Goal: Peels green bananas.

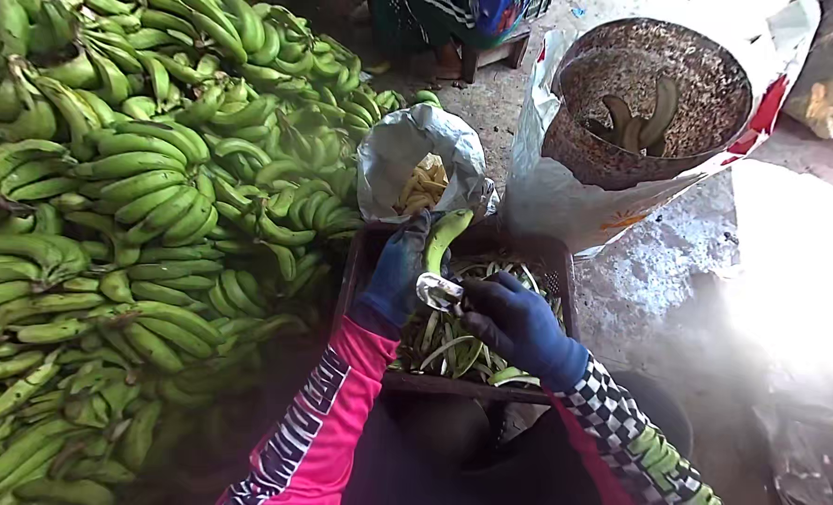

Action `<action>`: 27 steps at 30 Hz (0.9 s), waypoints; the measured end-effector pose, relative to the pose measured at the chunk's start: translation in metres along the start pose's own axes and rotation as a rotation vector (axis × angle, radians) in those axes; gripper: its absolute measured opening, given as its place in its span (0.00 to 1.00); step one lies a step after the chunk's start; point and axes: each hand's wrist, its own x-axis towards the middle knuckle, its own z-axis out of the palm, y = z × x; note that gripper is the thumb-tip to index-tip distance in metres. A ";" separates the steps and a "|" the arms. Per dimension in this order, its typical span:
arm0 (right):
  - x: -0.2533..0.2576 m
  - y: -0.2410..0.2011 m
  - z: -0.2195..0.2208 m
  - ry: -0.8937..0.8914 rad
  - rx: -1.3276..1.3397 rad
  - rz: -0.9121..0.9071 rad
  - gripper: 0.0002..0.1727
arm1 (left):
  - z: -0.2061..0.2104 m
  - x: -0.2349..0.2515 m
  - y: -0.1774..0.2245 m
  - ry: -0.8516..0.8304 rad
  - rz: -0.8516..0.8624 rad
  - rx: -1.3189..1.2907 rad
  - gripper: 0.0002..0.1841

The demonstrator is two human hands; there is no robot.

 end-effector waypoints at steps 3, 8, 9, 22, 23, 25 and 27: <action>0.001 0.007 0.007 0.004 -0.033 0.029 0.32 | 0.007 -0.010 -0.010 -0.051 -0.054 -0.087 0.21; 0.017 0.029 -0.006 0.335 -0.260 0.172 0.23 | 0.016 -0.007 -0.016 -0.012 0.002 0.245 0.25; 0.019 0.037 -0.012 0.362 -0.260 0.249 0.24 | 0.016 -0.007 -0.013 -0.005 0.001 0.294 0.27; 0.001 0.001 0.007 -0.040 0.353 0.111 0.26 | -0.002 -0.003 0.000 0.004 0.117 0.081 0.23; 0.002 0.003 0.010 -0.042 0.318 0.115 0.26 | -0.001 -0.006 0.000 -0.024 0.123 0.089 0.22; 0.007 0.012 0.011 0.056 0.166 0.146 0.25 | 0.001 -0.011 -0.003 -0.076 0.118 0.152 0.21; 0.015 0.027 0.002 0.251 -0.021 0.180 0.22 | 0.005 -0.010 -0.007 -0.093 0.075 0.217 0.22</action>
